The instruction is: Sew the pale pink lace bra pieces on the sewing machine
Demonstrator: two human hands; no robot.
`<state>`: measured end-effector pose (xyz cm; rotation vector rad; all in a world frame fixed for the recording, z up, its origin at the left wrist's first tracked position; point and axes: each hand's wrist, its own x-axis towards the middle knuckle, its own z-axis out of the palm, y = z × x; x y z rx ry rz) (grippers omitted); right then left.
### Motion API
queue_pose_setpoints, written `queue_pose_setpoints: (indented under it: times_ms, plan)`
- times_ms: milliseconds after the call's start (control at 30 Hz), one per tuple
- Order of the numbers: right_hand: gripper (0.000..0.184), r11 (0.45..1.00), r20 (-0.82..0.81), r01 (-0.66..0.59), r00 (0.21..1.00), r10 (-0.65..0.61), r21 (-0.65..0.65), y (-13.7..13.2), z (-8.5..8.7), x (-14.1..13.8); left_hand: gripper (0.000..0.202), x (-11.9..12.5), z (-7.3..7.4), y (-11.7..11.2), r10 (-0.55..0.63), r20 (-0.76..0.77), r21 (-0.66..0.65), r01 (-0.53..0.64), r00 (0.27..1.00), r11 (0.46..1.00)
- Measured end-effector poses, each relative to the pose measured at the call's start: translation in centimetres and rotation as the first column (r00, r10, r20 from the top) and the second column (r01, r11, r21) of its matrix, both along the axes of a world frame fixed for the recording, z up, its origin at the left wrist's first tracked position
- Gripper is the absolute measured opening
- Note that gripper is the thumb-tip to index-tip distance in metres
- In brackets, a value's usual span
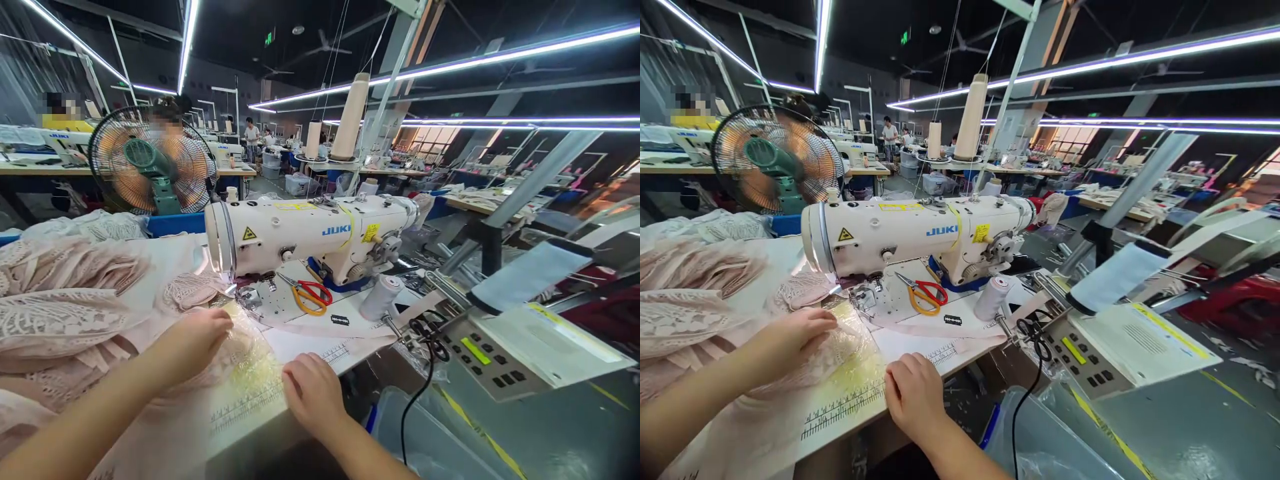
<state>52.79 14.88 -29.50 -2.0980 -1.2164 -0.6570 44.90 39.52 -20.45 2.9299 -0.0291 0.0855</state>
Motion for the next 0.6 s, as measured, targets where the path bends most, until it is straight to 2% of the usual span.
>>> queue_pose_setpoints:
  times_ms: [100, 200, 400, 600]
  plan:
    - [0.02, 1.0, 0.018, 0.002, 1.0, -0.002, 0.014, 0.2, -0.2, -0.1, 0.042, 3.8, -0.4, 1.5, 0.071, -0.014, 0.036, -0.071, 0.997, 0.997]
    - [0.021, 1.0, 0.024, 0.003, 1.0, -0.003, 0.003, 0.4, -0.2, -0.1, 0.04, 5.9, -1.3, 2.7, 0.08, -0.033, 0.053, -0.078, 0.996, 0.996]
    - [0.019, 1.0, 0.014, -0.013, 1.0, 0.014, -0.005, 0.2, -0.7, 0.1, 0.035, 6.5, -2.7, 3.9, 0.04, -0.044, 0.027, -0.038, 0.998, 0.999]
    - [0.017, 0.999, 0.01, -0.019, 1.0, 0.02, -0.039, 0.1, -0.6, 0.0, 0.047, 6.7, -3.6, 4.8, 0.032, -0.044, -0.014, -0.033, 0.999, 0.999]
